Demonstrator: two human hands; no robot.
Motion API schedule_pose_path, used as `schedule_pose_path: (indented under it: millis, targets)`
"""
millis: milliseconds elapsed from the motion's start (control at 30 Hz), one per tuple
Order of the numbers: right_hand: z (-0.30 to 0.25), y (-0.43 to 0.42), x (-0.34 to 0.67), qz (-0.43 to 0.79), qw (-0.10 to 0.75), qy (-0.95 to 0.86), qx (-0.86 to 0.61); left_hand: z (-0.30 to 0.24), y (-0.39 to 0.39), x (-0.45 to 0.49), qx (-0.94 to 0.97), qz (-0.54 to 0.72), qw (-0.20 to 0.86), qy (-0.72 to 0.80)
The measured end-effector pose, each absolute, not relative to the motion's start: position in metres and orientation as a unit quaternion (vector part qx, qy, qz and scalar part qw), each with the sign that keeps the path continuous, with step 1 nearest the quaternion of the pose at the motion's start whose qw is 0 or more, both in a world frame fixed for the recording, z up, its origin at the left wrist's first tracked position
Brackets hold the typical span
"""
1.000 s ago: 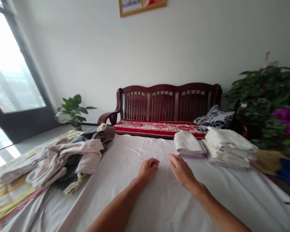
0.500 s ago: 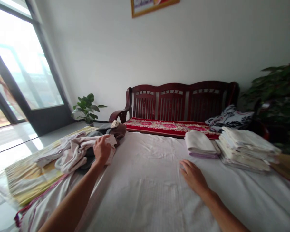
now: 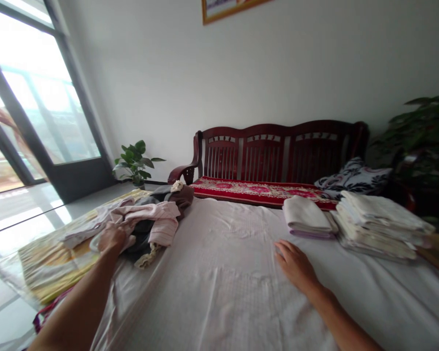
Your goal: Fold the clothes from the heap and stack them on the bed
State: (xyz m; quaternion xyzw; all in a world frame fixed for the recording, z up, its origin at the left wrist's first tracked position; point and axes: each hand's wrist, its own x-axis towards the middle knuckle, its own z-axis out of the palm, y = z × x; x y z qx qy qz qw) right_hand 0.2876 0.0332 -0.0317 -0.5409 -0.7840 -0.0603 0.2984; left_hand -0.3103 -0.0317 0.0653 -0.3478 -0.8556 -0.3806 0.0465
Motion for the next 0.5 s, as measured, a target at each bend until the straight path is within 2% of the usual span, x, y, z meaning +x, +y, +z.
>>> schedule_pose_path:
  millis: [133,233,300,400,500]
  targets:
    - [-0.030,0.032,0.286,-0.060,0.289,-0.782,-0.549,0.088,-0.023,-0.291,-0.231,-0.438,0.106,-0.862]
    - [-0.030,0.033,0.286,-0.043,0.301,-0.781,-0.545,0.116,-0.012,-0.251,-0.275,-0.544,0.192,-0.769]
    - [-0.030,0.033,0.286,-0.024,0.313,-0.778,-0.545,0.134,-0.008,-0.210,-0.366,-0.602,0.191,-0.684]
    - [-0.028,0.031,0.287,0.024,0.341,-0.757,-0.558,0.143,-0.011,-0.136,-0.500,-0.622,0.076,-0.597]
    - [-0.025,0.028,0.292,0.094,0.410,-0.704,-0.572,0.125,-0.023,-0.071,-0.687,-0.494,-0.099,-0.523]
